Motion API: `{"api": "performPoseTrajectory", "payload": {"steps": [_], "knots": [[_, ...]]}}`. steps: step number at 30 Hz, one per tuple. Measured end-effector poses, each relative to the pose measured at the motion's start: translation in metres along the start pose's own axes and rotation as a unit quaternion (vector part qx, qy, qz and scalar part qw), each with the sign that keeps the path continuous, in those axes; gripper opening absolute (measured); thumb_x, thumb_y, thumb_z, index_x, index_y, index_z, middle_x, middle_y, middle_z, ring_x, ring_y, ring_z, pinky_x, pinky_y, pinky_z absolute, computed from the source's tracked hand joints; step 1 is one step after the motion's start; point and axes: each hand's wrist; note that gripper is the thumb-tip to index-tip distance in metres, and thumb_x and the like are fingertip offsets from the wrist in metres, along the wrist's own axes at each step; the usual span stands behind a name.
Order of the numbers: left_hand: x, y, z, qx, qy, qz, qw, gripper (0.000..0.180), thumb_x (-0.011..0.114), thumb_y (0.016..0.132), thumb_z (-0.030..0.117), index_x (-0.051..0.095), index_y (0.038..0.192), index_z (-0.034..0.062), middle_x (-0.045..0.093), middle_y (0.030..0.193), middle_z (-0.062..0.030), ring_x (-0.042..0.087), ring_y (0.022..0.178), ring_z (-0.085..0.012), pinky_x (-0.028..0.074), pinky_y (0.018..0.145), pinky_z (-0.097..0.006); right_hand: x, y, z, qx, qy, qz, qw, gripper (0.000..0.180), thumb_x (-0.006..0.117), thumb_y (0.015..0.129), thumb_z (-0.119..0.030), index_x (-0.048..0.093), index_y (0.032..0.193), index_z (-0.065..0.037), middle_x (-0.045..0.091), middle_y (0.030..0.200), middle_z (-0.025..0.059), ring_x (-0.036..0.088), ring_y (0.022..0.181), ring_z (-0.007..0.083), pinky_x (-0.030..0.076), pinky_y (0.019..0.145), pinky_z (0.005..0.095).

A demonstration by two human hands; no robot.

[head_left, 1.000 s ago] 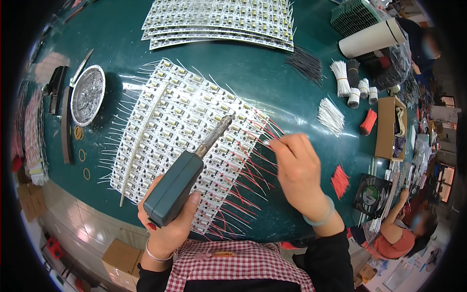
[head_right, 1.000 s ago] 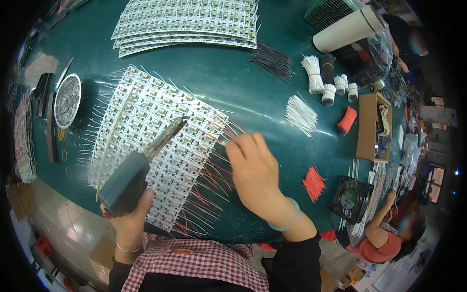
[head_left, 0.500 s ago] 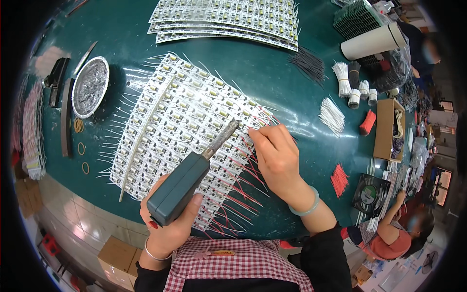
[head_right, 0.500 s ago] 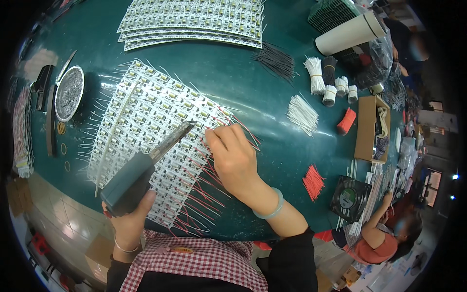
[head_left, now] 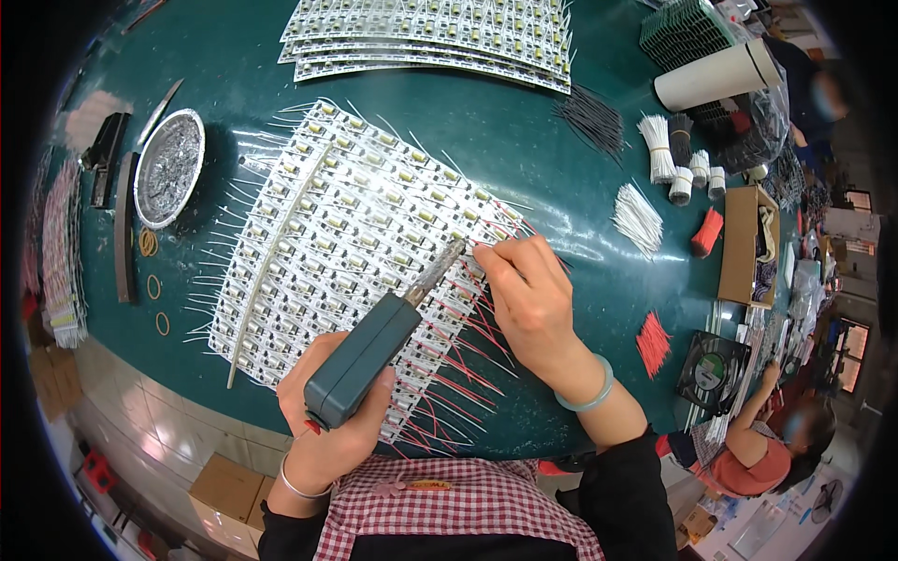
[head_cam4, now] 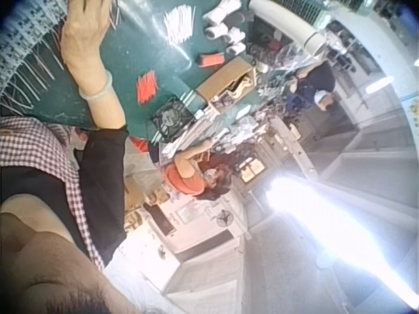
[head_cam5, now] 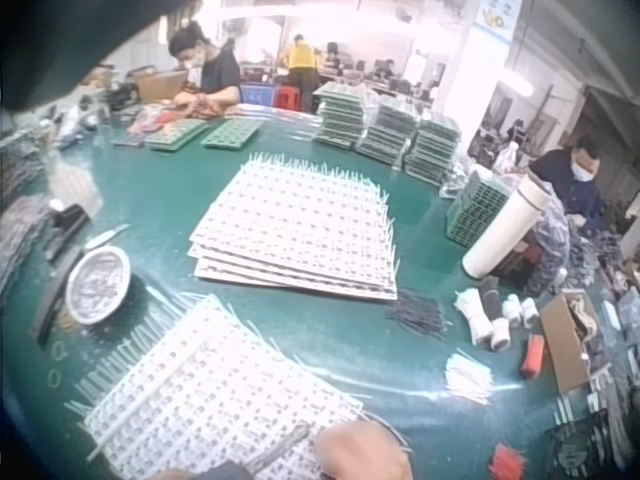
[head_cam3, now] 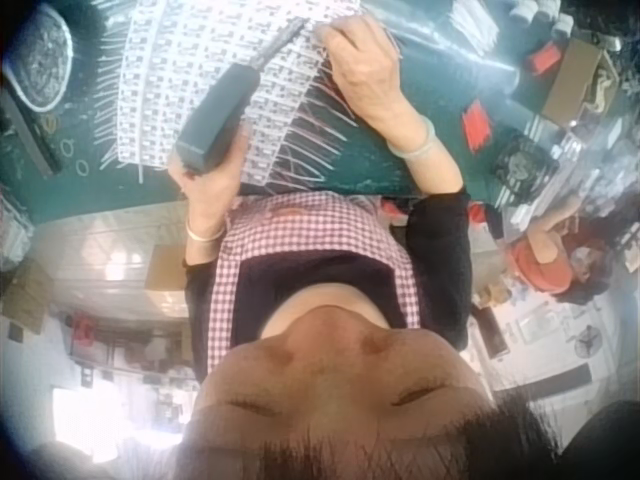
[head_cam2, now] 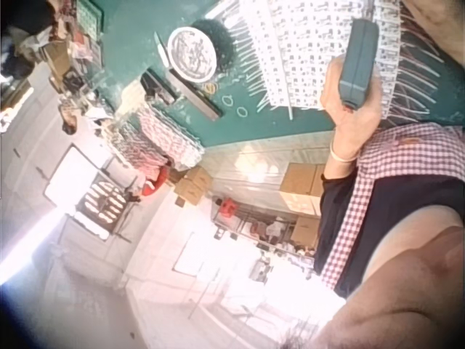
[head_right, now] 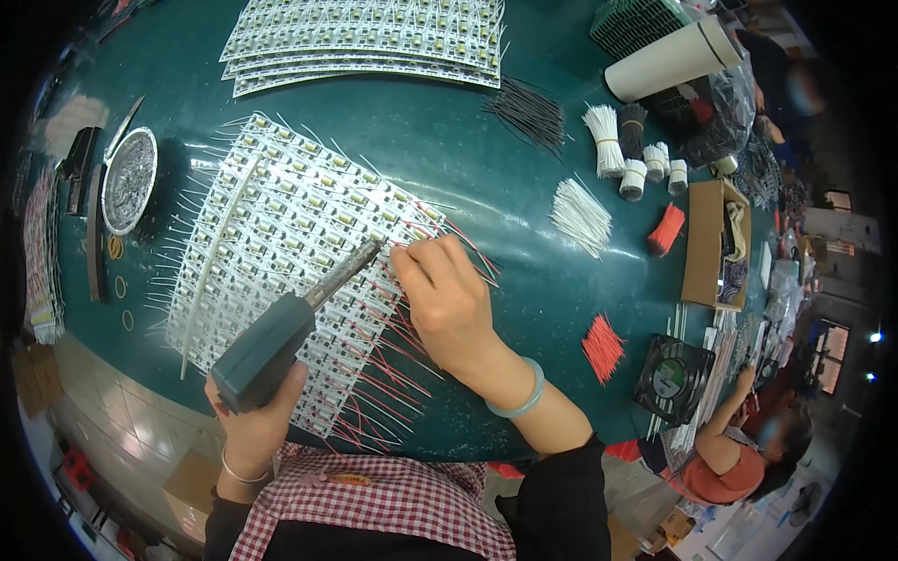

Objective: The person uses a soldering iron to attach red and white wires to a grid of LED modules on a green workbench. They repeatedly pick wires from piles, position them on the board, and apply solder to secure the connections.

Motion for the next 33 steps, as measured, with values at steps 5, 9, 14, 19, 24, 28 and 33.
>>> {"api": "performPoseTrajectory", "payload": {"steps": [5, 9, 14, 19, 24, 28, 33], "knots": [[0.004, 0.002, -0.001, 0.011, -0.008, 0.011, 1.000, 0.018, 0.076, 0.076, -0.003, 0.069, 0.093, -0.0054, 0.069, 0.089, -0.0124, 0.065, 0.073, -0.0182, 0.051, 0.068, -0.029, -0.001, -0.001, 0.001, 0.000, -0.002, -0.013, 1.000, 0.031, 0.066, 0.072, 0.002, 0.067, 0.102, 0.004, 0.061, 0.095, 0.0109, 0.059, 0.084, 0.0266, 0.051, 0.069, 0.0350], [0.006, 0.001, 0.000, 0.018, -0.010, 0.029, 0.999, 0.016, 0.077, 0.076, -0.003, 0.069, 0.089, -0.0046, 0.067, 0.085, -0.0113, 0.063, 0.069, -0.0173, 0.049, 0.063, -0.029, -0.002, 0.001, 0.000, -0.008, -0.009, -0.016, 1.000, 0.031, 0.066, 0.072, 0.002, 0.066, 0.102, 0.004, 0.061, 0.095, 0.0108, 0.059, 0.084, 0.0263, 0.052, 0.068, 0.0342], [0.003, 0.002, 0.000, 0.029, 0.012, 0.016, 0.999, 0.015, 0.077, 0.075, -0.002, 0.068, 0.087, -0.0041, 0.065, 0.081, -0.0104, 0.062, 0.066, -0.0174, 0.048, 0.061, -0.029, -0.001, 0.002, -0.002, -0.009, -0.025, -0.016, 1.000, 0.031, 0.066, 0.071, 0.001, 0.067, 0.102, 0.005, 0.061, 0.095, 0.0108, 0.059, 0.085, 0.0260, 0.052, 0.067, 0.0333], [-0.002, -0.002, 0.002, 0.036, 0.039, 0.014, 0.999, 0.016, 0.077, 0.075, -0.003, 0.069, 0.089, -0.0042, 0.066, 0.084, -0.0111, 0.063, 0.068, -0.0181, 0.049, 0.062, -0.029, 0.000, 0.001, -0.002, -0.008, -0.024, -0.011, 1.000, 0.031, 0.066, 0.072, 0.002, 0.067, 0.102, 0.006, 0.060, 0.094, 0.0111, 0.059, 0.085, 0.0261, 0.052, 0.067, 0.0335], [-0.005, -0.003, 0.004, 0.034, 0.063, 0.006, 0.997, 0.018, 0.076, 0.075, -0.004, 0.071, 0.092, -0.0048, 0.067, 0.087, -0.0121, 0.064, 0.070, -0.0187, 0.050, 0.063, -0.029, 0.000, 0.000, -0.001, -0.006, -0.021, -0.007, 1.000, 0.031, 0.066, 0.072, 0.003, 0.067, 0.103, 0.006, 0.060, 0.094, 0.0113, 0.060, 0.085, 0.0261, 0.052, 0.066, 0.0336], [-0.005, -0.006, 0.002, 0.035, 0.041, 0.005, 0.999, 0.022, 0.076, 0.076, -0.002, 0.071, 0.097, -0.0056, 0.067, 0.090, -0.0127, 0.065, 0.074, -0.0196, 0.051, 0.065, -0.029, 0.001, -0.001, -0.002, 0.004, -0.023, -0.005, 1.000, 0.030, 0.066, 0.073, 0.002, 0.068, 0.102, 0.005, 0.060, 0.094, 0.0107, 0.060, 0.086, 0.0261, 0.052, 0.066, 0.0340], [-0.010, -0.011, 0.003, -0.007, -0.002, 0.024, 1.000, 0.027, 0.077, 0.076, -0.001, 0.071, 0.102, -0.0059, 0.068, 0.095, -0.0138, 0.065, 0.077, -0.0207, 0.052, 0.068, -0.030, -0.020, -0.007, -0.008, 0.043, -0.036, -0.024, 0.998, 0.028, 0.067, 0.072, 0.004, 0.068, 0.100, 0.001, 0.060, 0.092, 0.0091, 0.061, 0.084, 0.0262, 0.052, 0.065, 0.0349]]}}
Point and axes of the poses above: each hand's wrist, its own y-axis towards the middle knuckle, its own x-axis out of the palm, z = x × y
